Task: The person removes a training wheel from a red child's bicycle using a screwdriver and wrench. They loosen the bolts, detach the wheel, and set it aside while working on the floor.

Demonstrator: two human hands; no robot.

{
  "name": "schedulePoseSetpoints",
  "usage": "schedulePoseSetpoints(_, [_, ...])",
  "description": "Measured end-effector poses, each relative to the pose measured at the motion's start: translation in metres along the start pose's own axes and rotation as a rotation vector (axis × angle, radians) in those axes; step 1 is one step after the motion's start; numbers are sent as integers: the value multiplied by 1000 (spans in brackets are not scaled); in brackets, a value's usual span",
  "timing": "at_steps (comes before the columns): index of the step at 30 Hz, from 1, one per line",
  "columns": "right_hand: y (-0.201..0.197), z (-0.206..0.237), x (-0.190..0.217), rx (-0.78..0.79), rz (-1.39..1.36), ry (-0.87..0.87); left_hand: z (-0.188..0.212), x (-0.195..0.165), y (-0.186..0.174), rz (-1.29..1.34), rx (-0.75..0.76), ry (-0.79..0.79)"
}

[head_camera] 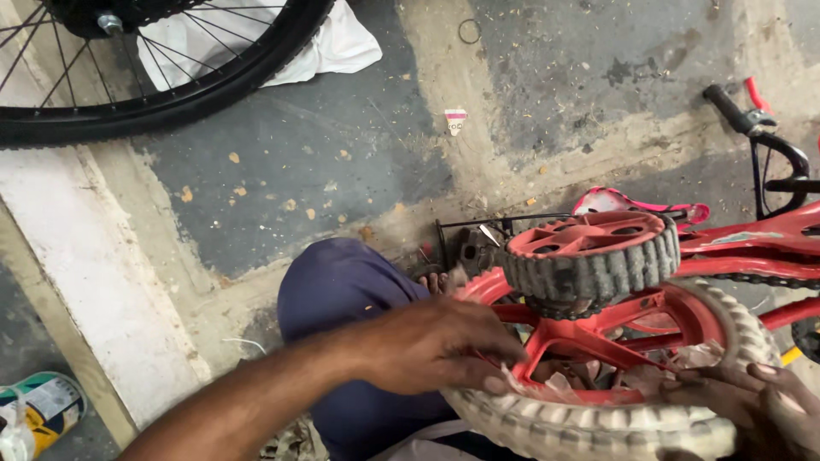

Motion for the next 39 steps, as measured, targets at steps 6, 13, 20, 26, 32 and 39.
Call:
schedulePoseSetpoints(6, [-18,13,-42,75,-110,141,-4,19,14,188,57,-28])
schedulePoseSetpoints(13, [-25,31,-81,142,-208,292,-40,0,35,15,-78,118])
schedulePoseSetpoints(20, [-31,36,-104,180,-246,360,-56,-20,34,548,-227,-8])
schedulePoseSetpoints(26, [-33,42,-123,205,-286,435,-22,-9,8,260,-175,33])
schedulePoseSetpoints(32, [-40,46,-136,229,-294,488,-36,11,32,409,188,142])
schedulePoseSetpoints(39, [-47,61,-155,247,-285,444,-36,5,37,212,87,119])
Point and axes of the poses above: each hand's wrist, its own z-axis away from the middle knuckle, its own y-axis out of the palm, x = y × z, the point moved 7 cm from there along -z, towards the middle knuckle, and after that the axes turned 11 degrees about z, right-handed, at the moved point
